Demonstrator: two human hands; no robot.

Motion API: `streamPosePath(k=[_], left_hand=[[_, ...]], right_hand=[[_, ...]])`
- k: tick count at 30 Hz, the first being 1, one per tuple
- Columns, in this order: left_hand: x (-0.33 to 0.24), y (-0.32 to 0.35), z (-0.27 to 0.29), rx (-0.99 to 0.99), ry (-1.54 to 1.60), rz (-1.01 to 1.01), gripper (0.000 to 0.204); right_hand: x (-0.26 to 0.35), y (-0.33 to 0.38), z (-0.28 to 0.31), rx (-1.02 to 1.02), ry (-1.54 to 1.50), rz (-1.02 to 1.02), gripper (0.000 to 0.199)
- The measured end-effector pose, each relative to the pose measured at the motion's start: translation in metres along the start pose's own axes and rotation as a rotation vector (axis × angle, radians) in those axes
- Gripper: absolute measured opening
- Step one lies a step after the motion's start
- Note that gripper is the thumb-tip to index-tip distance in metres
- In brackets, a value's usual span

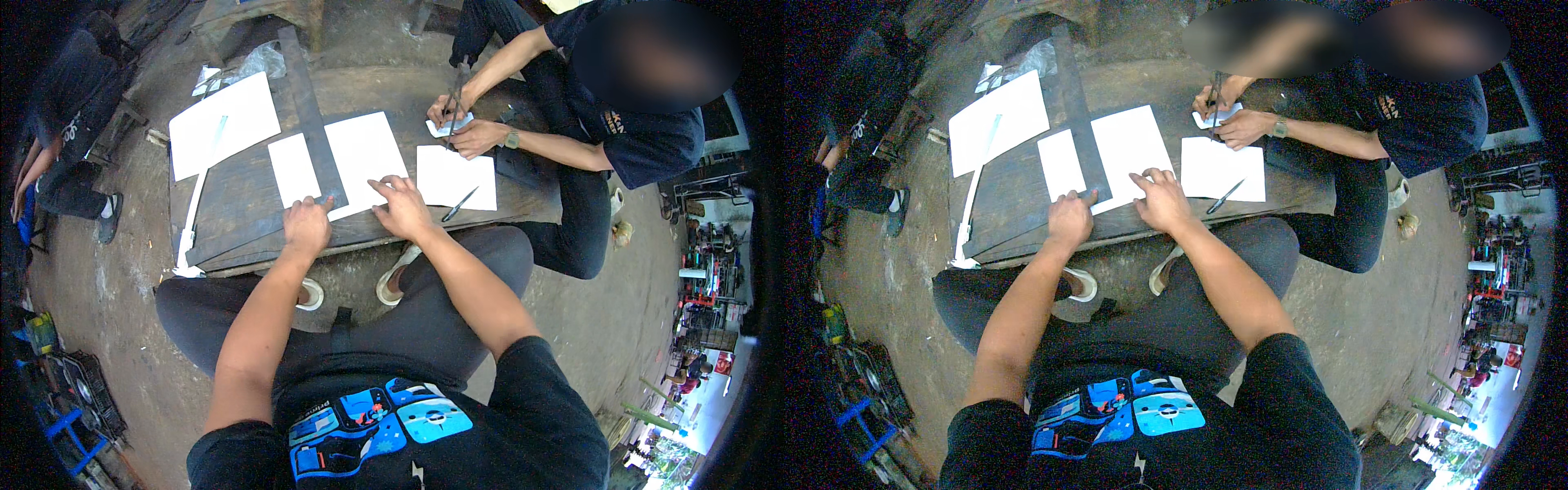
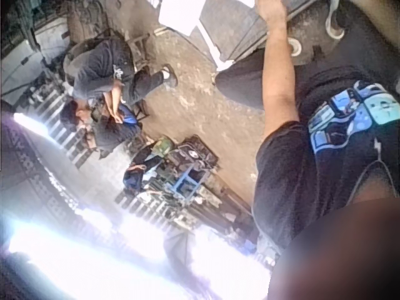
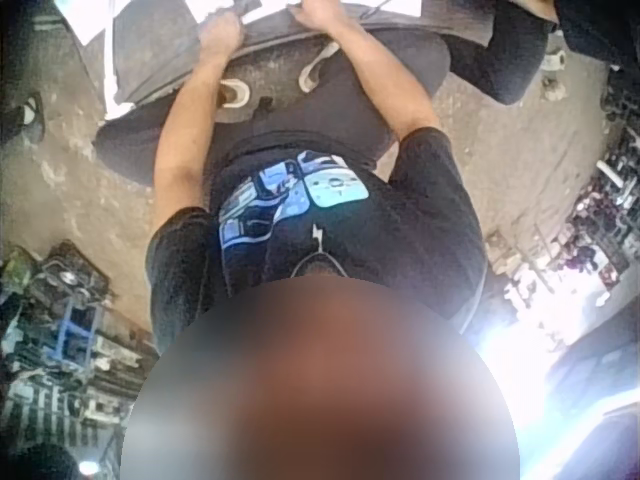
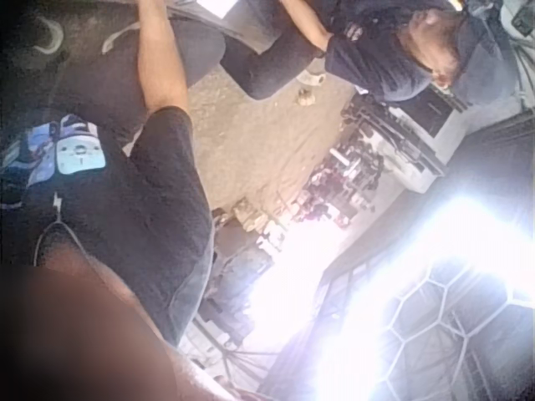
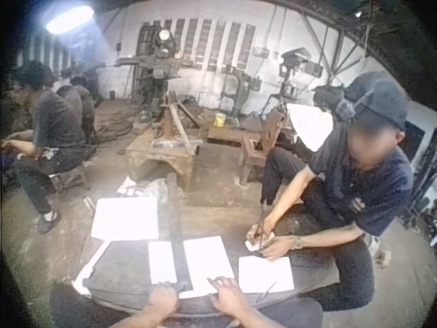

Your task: The person measures a dark rectangular material using a vernier caliper and then aligns white paper templates on top of it. The person adjusts the templates and the material on a wooden table while another person writes nearby.

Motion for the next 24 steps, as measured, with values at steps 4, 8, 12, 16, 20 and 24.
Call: streamPosePath(k=[4,8,12,16,20,24], left_hand=[[0.008,0.003,0.002,-0.106,0.073,-0.050,0.036],[0.020,0.005,-0.003,-0.154,0.119,-0.110,0.041],[0.022,-0.001,-0.006,-0.202,0.094,-0.136,0.044],[0.020,0.001,-0.003,-0.220,0.151,-0.184,0.037],[0.023,0.002,-0.001,-0.221,0.131,-0.195,0.036],[0.028,-0.006,-0.007,-0.189,0.142,-0.188,0.036]], right_hand=[[-0.011,-0.007,-0.022,0.105,0.009,0.012,0.049],[-0.010,-0.005,-0.029,0.074,0.112,0.036,0.051],[-0.014,-0.007,-0.033,0.191,0.132,-0.031,0.062],[-0.009,0.000,-0.030,0.142,0.067,0.001,0.064],[0.006,0.002,-0.034,0.151,0.045,0.084,0.066],[0.015,-0.003,-0.043,0.175,0.142,0.193,0.071]])
Point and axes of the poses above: each hand's wrist, its own y-axis away from the middle knuckle, its own z-axis out of the back of the hand, x = y × z, the point moved 4 cm from there along -y, towards the middle knuckle, and after that the axes turned 15 degrees about x, right-handed, at the moved point
